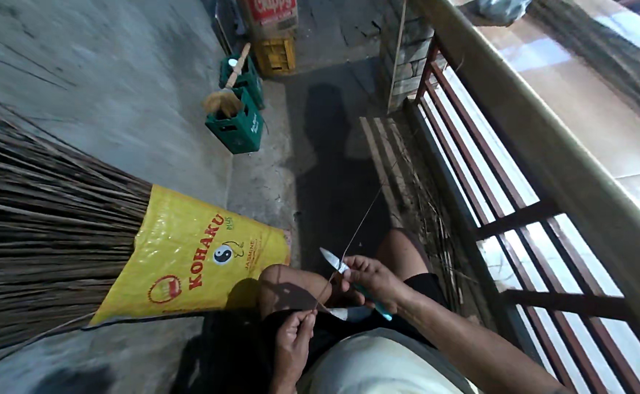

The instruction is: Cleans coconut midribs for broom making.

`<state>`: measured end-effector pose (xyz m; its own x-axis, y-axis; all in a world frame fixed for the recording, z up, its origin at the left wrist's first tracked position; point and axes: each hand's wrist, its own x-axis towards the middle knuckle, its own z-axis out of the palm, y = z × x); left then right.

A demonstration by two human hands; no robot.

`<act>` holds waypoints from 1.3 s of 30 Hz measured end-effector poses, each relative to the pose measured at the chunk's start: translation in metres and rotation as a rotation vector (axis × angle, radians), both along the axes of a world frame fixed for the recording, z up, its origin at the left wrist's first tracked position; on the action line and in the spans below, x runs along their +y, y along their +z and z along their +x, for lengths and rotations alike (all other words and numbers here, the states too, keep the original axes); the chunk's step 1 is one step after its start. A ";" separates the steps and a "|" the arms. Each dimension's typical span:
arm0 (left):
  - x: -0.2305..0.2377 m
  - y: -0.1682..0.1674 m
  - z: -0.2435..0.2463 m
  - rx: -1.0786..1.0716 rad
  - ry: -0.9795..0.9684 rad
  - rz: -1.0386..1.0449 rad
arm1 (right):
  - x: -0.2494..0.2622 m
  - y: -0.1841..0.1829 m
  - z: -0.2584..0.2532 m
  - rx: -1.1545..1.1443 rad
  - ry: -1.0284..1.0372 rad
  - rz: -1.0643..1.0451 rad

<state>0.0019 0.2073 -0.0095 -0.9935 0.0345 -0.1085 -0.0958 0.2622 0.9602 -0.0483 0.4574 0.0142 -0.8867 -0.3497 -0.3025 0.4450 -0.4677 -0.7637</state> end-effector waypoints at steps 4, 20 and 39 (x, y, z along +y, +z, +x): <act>-0.026 0.000 0.012 -0.153 -0.063 -0.001 | 0.021 0.001 -0.017 0.010 -0.131 0.016; -0.051 0.006 0.009 -0.364 -0.198 0.137 | 0.039 0.014 -0.026 0.018 -0.203 -0.001; -0.028 0.021 -0.003 -0.280 -0.189 0.111 | 0.032 0.013 -0.022 0.086 -0.059 -0.005</act>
<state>-0.0006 0.1795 0.0113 -0.9007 0.2415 -0.3612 -0.3194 0.1958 0.9272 -0.0700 0.4893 0.0273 -0.9285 -0.2969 -0.2232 0.3495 -0.4952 -0.7954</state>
